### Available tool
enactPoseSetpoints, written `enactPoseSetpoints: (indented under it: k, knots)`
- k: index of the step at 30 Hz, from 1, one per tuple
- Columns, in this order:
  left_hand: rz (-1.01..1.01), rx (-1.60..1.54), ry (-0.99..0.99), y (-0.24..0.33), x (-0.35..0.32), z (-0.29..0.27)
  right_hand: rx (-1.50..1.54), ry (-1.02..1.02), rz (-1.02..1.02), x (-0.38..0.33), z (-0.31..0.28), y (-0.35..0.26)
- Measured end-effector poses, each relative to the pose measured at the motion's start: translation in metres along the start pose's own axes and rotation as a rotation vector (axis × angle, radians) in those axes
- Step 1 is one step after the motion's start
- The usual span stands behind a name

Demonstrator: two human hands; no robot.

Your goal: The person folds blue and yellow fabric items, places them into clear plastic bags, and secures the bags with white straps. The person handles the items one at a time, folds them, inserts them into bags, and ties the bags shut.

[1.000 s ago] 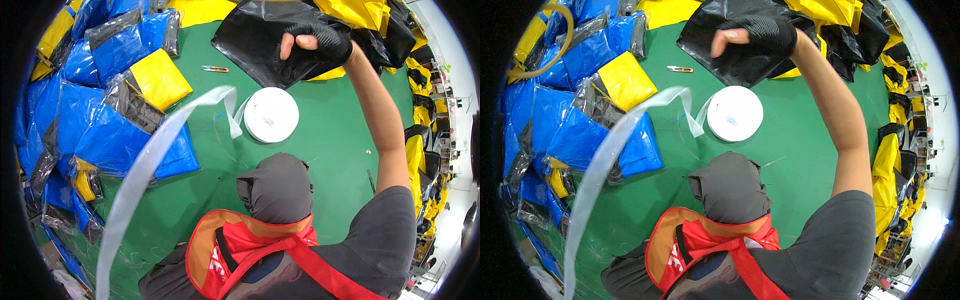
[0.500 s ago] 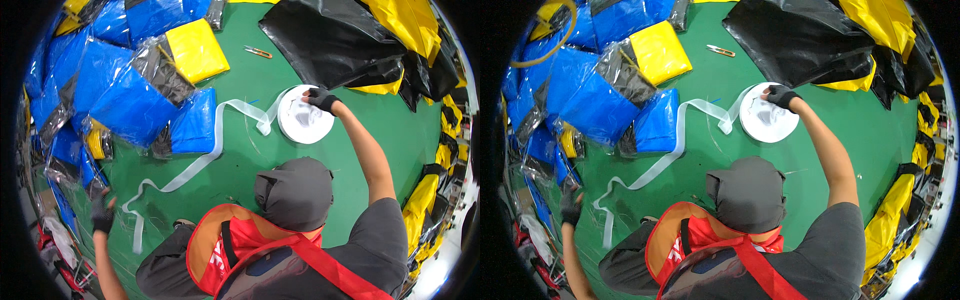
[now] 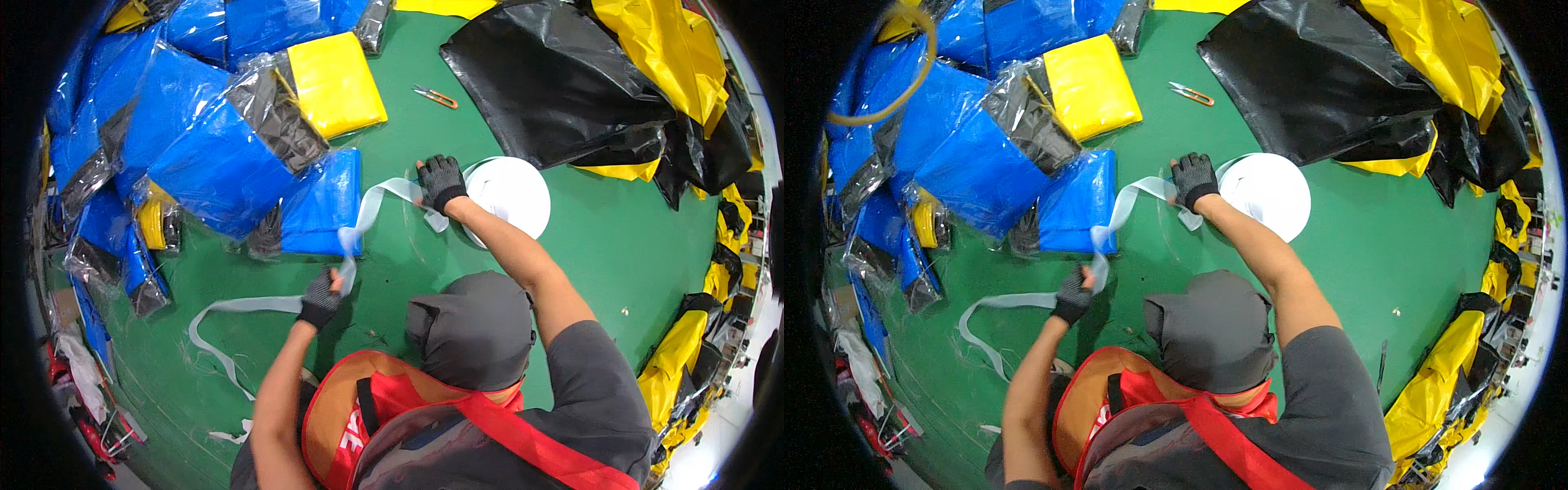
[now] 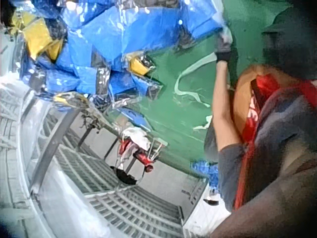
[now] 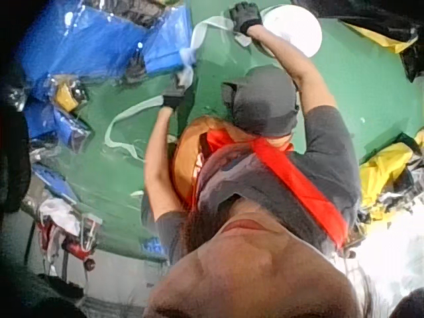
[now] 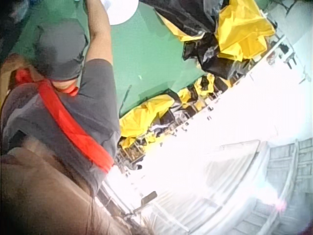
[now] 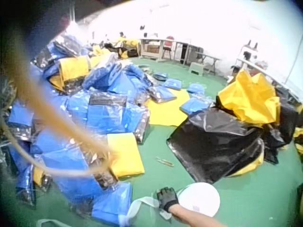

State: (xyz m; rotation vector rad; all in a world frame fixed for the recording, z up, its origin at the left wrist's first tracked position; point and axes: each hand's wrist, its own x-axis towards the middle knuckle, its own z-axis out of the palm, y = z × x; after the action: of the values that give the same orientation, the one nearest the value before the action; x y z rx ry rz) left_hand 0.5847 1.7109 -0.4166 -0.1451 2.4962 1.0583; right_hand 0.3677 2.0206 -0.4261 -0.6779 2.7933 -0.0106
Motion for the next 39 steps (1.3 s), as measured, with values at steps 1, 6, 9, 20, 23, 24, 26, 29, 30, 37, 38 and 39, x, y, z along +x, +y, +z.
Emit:
enactPoseSetpoints:
  k: [1,6,9,20,23,24,26,29,30,37,38,39]
  knots:
    - [0.064,-0.163,0.063,0.025,-0.011,-0.020,0.003,-0.014,0.098,0.008,0.005,0.024]
    - [-0.148,-0.643,-0.088,0.087,-0.072,-0.138,0.393,0.665,0.634,0.005,-0.050,0.194]
    - [0.062,-0.692,0.188,0.130,-0.108,-0.212,0.644,0.682,0.477,-0.026,-0.137,0.179]
    - [0.344,-0.456,-0.284,0.168,-0.136,-0.367,0.283,0.277,0.174,0.000,-0.227,-0.023]
    - [0.009,-0.620,-0.758,0.162,-0.091,-0.311,0.172,0.516,0.541,-0.091,-0.268,0.076]
    - [0.075,-0.460,-0.813,0.136,-0.083,-0.292,0.102,0.549,0.567,-0.138,-0.281,0.094]
    - [0.082,-0.380,-0.774,0.087,-0.077,-0.255,0.202,0.624,0.675,-0.231,-0.312,0.123]
    - [0.393,0.050,-0.618,0.014,-0.058,-0.218,0.170,0.516,0.462,-0.355,-0.395,0.155]
    - [0.419,0.034,-0.553,-0.001,-0.050,-0.220,0.150,0.518,0.655,-0.372,-0.416,0.144]
    - [0.062,-0.798,0.072,-0.162,0.009,-0.283,0.482,0.472,0.446,-0.244,-0.485,0.033]
    - [0.015,-0.788,0.063,-0.179,0.013,-0.316,0.731,0.359,0.280,-0.204,-0.475,-0.007]
    - [0.038,-0.640,0.128,-0.221,0.003,-0.356,1.511,0.151,-0.007,-0.128,-0.464,-0.077]
